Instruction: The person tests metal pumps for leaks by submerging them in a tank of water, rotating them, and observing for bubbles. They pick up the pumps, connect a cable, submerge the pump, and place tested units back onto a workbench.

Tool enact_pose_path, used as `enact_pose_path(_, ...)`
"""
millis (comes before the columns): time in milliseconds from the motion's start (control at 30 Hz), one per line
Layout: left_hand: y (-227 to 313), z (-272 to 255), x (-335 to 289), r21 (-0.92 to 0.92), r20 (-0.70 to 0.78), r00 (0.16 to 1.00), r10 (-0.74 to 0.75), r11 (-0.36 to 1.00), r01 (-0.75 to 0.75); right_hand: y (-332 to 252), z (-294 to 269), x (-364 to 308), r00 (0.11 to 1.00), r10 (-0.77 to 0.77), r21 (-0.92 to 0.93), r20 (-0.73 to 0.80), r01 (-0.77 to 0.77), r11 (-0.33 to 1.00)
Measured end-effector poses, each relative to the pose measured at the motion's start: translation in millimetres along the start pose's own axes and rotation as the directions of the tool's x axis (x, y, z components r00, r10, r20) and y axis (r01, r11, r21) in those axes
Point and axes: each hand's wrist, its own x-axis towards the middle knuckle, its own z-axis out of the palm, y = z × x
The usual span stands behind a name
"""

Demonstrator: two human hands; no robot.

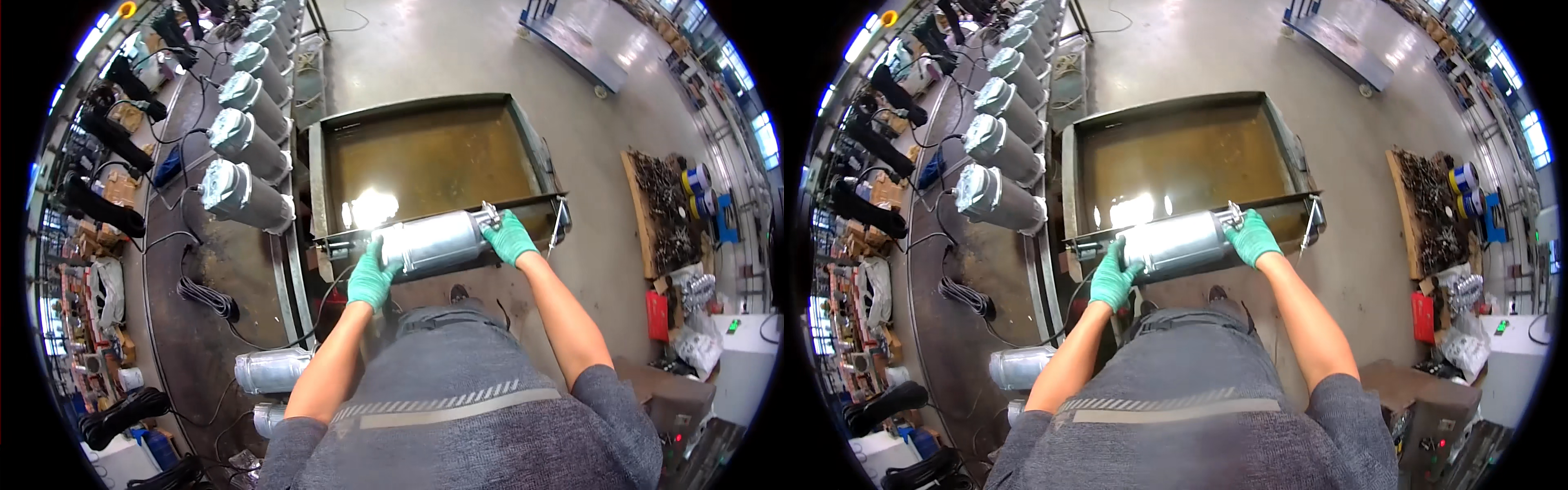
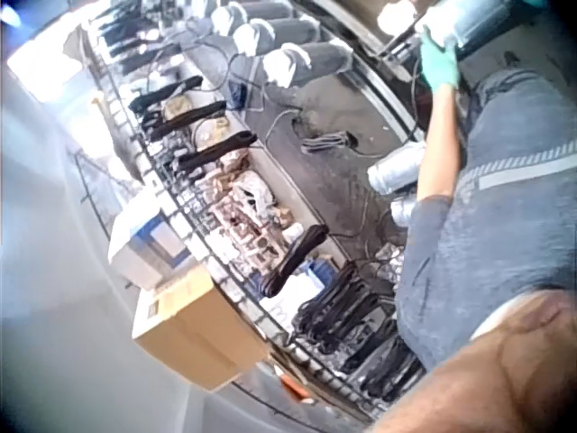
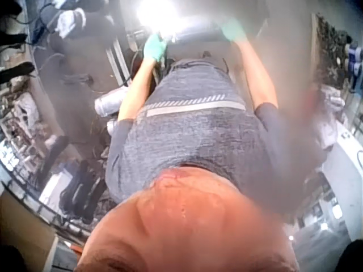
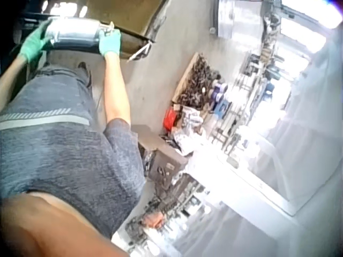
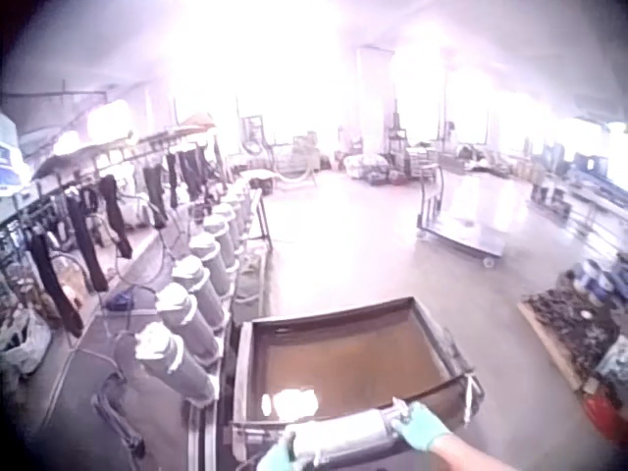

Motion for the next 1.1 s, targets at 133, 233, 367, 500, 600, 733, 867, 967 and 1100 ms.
enact_pose_path(133, -16, 0, 4, 0.001, 0.017, 1.000, -0.010, 1.000, 0.010, -44, -63, -31, 0.996, -0.092, -0.028, -0.002, 0.092, 0.995)
enact_pose_path(233, -12, -2, 3, 0.034, 0.001, 1.000, -0.006, 0.999, 0.006, -74, -95, -32, 0.968, -0.244, -0.288, 0.059, 0.250, 0.924)
enact_pose_path(367, 11, -9, -4, 0.047, 0.032, 0.999, -0.037, 0.998, 0.035, -69, -82, -17, 0.895, -0.411, -0.469, 0.176, 0.443, 0.764)
enact_pose_path(500, -9, -4, 1, -0.001, -0.008, 1.000, -0.012, 1.000, 0.012, -70, -63, -16, 0.892, -0.449, -0.462, 0.061, 0.424, 0.779)
enact_pose_path(600, -13, 0, 1, 0.024, -0.035, 0.999, 0.002, 1.000, -0.001, -65, -46, -18, 0.942, -0.333, -0.467, -0.029, 0.282, 0.838)
enact_pose_path(733, -6, 0, -1, -0.013, -0.047, 0.999, 0.022, 1.000, -0.023, -77, -43, -22, 0.968, -0.215, -0.428, -0.128, 0.142, 0.892)
enact_pose_path(867, -16, 9, 1, -0.332, -0.010, 0.999, -0.030, 0.943, 0.025, -84, -47, -20, 0.990, -0.126, -0.406, -0.060, 0.091, 0.909)
enact_pose_path(967, -4, 2, -3, -0.160, -0.025, 0.999, -0.030, 0.987, 0.025, -89, -70, -33, 0.991, -0.073, -0.194, -0.116, 0.050, 0.980)
enact_pose_path(1100, -8, 1, -3, -0.176, -0.019, 0.998, -0.060, 0.983, 0.056, 12, -57, -27, 0.791, 0.206, 0.222, -0.577, -0.092, 0.971)
